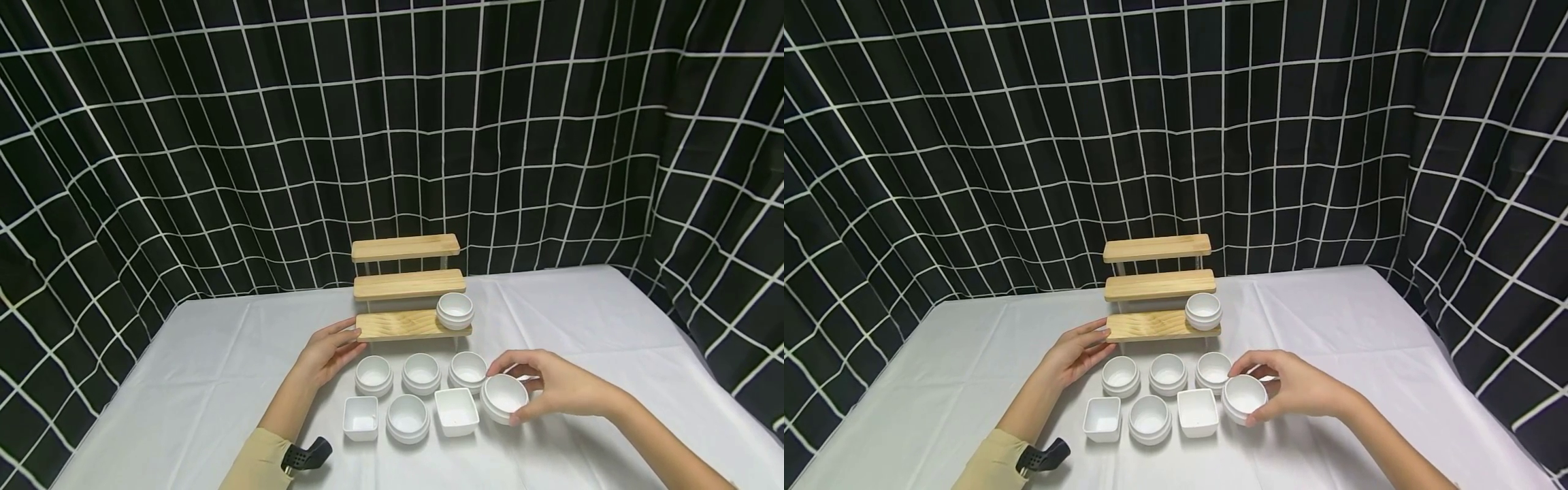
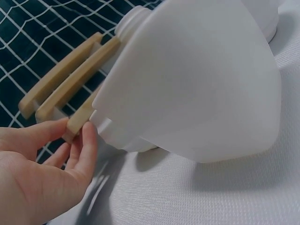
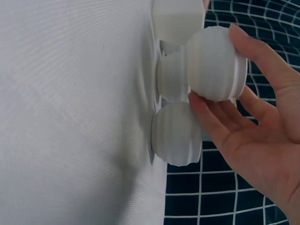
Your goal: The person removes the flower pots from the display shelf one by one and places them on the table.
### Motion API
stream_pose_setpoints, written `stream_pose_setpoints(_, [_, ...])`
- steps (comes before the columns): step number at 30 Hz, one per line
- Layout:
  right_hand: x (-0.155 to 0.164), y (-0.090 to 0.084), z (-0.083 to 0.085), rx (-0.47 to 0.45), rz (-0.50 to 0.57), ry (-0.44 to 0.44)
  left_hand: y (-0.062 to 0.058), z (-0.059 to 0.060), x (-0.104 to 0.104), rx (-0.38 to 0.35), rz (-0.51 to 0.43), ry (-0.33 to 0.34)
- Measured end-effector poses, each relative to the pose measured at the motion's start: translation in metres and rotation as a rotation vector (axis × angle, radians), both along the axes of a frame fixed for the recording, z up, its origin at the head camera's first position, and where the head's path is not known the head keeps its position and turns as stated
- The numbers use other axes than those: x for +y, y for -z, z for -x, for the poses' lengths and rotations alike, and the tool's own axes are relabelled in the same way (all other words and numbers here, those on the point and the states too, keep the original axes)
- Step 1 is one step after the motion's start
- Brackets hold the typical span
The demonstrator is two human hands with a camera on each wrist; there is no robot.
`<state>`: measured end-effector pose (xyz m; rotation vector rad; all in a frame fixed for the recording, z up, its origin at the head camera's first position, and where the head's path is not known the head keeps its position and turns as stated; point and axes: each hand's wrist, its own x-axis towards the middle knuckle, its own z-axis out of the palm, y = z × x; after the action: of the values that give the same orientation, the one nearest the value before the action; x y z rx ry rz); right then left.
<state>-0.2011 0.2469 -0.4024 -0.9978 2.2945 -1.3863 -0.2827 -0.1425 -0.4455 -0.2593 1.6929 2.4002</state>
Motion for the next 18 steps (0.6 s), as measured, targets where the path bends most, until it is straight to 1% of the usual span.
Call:
stream_pose_setpoints(9, [0.0025,0.0032,-0.0005,0.045,-0.017,-0.071,-0.0001,-0.0005,0.0002,-0.002,-0.002,0.004])
stream_pose_setpoints(14, [0.0017,0.0067,-0.0011,0.064,-0.014,-0.094,-0.0015,-0.0020,0.0001,0.008,0.003,0.012])
stream_pose_setpoints(18, [0.0005,0.0089,-0.0022,0.099,-0.023,-0.096,-0.0025,-0.0031,-0.0003,0.012,0.012,0.017])
